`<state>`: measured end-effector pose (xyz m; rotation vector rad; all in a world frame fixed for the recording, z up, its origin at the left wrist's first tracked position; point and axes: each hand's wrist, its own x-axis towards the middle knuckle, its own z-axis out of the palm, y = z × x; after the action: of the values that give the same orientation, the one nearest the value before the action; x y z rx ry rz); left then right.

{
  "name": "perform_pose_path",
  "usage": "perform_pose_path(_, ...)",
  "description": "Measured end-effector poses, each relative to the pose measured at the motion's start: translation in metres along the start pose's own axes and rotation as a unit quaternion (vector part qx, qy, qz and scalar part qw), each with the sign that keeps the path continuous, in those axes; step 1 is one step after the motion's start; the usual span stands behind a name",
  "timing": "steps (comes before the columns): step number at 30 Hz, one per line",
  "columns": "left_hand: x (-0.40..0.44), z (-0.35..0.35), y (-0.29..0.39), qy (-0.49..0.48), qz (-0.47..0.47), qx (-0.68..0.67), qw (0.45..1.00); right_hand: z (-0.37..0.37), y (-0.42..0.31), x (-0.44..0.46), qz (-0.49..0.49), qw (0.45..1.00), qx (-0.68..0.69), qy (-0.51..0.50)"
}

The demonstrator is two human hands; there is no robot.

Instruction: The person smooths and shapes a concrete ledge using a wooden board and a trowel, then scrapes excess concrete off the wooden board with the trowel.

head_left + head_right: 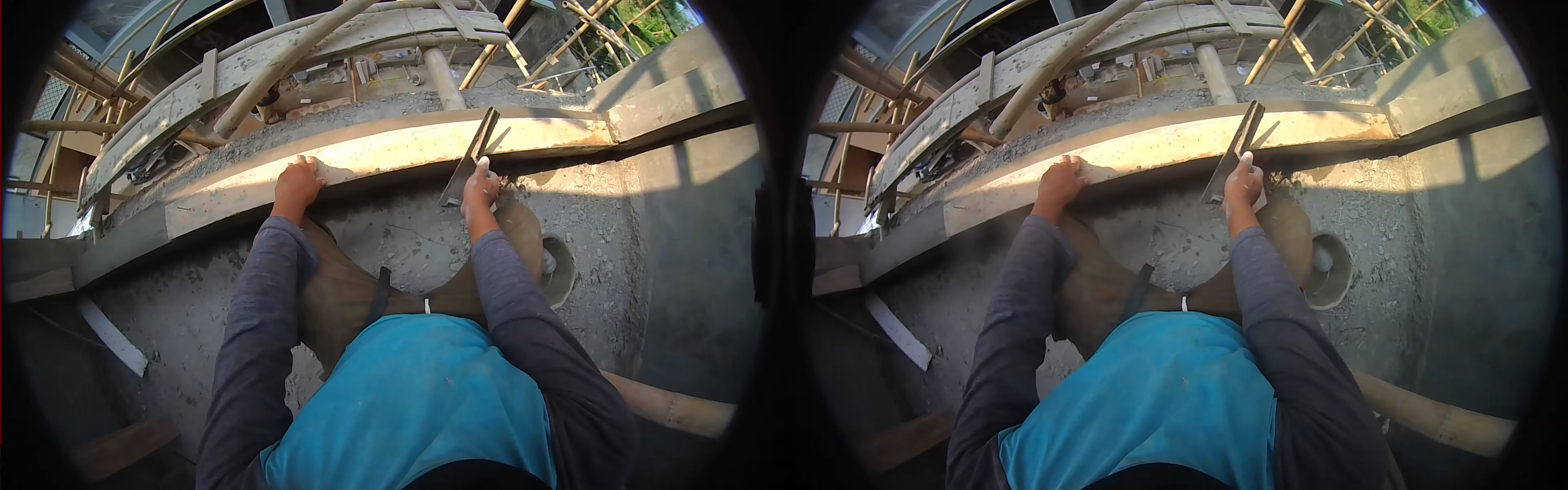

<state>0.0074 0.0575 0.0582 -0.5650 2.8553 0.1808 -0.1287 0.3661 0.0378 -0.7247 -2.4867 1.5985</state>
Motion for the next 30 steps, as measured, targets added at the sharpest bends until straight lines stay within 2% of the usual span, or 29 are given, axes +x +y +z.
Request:
perform_pose_path(2, 0.000, -0.001, 0.000, -0.005, 0.003, 0.009, 1.000, 0.008, 0.003, -0.022, -0.032, 0.997, -0.047, -0.059)
perform_pose_path(3, 0.000, -0.004, 0.000, -0.004, 0.010, 0.007, 1.000, 0.001, -0.012, -0.049, -0.047, 0.979, -0.077, -0.180)
perform_pose_path(4, -0.001, -0.007, -0.004, -0.012, 0.016, -0.025, 0.999, 0.007, 0.002, -0.066, -0.107, 0.955, -0.088, -0.264)
perform_pose_path(5, -0.001, -0.008, -0.010, -0.021, 0.020, -0.056, 0.998, -0.005, -0.021, -0.098, -0.121, 0.937, -0.100, -0.313)
perform_pose_path(6, 0.000, -0.013, -0.019, -0.034, -0.020, -0.151, 0.988, -0.008, -0.020, -0.114, -0.154, 0.933, -0.069, -0.317)
perform_pose_path(7, -0.001, -0.013, -0.021, -0.032, -0.019, -0.151, 0.988, -0.013, -0.026, -0.111, -0.155, 0.934, -0.067, -0.315)
perform_pose_path(9, -0.017, -0.014, -0.032, 0.131, 0.050, -0.048, 0.989, -0.030, -0.035, -0.105, 0.056, 0.924, 0.138, -0.352)
perform_pose_path(11, -0.010, -0.005, -0.042, 0.166, 0.104, -0.035, 0.980, -0.061, -0.057, -0.084, 0.093, 0.924, 0.178, -0.324)
perform_pose_path(12, -0.010, -0.009, -0.038, 0.152, 0.108, -0.029, 0.982, -0.082, -0.069, -0.068, 0.125, 0.923, 0.210, -0.296)
perform_pose_path(13, -0.008, -0.011, -0.034, 0.137, 0.118, -0.024, 0.983, -0.102, -0.077, -0.056, 0.113, 0.930, 0.218, -0.272)
perform_pose_path(15, 0.015, 0.007, -0.043, 0.116, 0.179, -0.051, 0.976, -0.143, -0.088, -0.041, 0.139, 0.910, 0.310, -0.237)
perform_pose_path(17, 0.017, -0.001, -0.031, 0.076, 0.145, -0.082, 0.983, -0.180, -0.097, -0.034, 0.110, 0.914, 0.342, -0.190)
perform_pose_path(19, 0.021, -0.006, -0.029, 0.048, 0.155, -0.088, 0.983, -0.210, -0.094, -0.029, 0.076, 0.926, 0.356, -0.105)
perform_pose_path(20, 0.025, -0.005, -0.031, 0.056, 0.183, -0.092, 0.977, -0.223, -0.092, -0.028, 0.071, 0.925, 0.362, -0.094)
perform_pose_path(22, 0.030, 0.002, -0.037, 0.101, 0.243, -0.104, 0.959, -0.243, -0.085, -0.030, 0.034, 0.952, 0.302, -0.018)
perform_pose_path(23, 0.033, 0.003, -0.038, 0.057, 0.213, -0.112, 0.969, -0.252, -0.084, -0.033, 0.035, 0.951, 0.307, -0.005)
perform_pose_path(25, 0.031, -0.006, -0.031, 0.029, 0.199, -0.113, 0.973, -0.271, -0.084, -0.044, -0.025, 0.977, 0.211, 0.009)
perform_pose_path(27, 0.028, -0.001, -0.033, 0.034, 0.208, -0.111, 0.971, -0.282, -0.078, -0.046, -0.023, 0.980, 0.197, 0.031)
perform_pose_path(30, 0.030, -0.005, -0.027, 0.037, 0.204, -0.109, 0.972, -0.283, -0.064, -0.031, 0.045, 0.981, 0.120, 0.146)
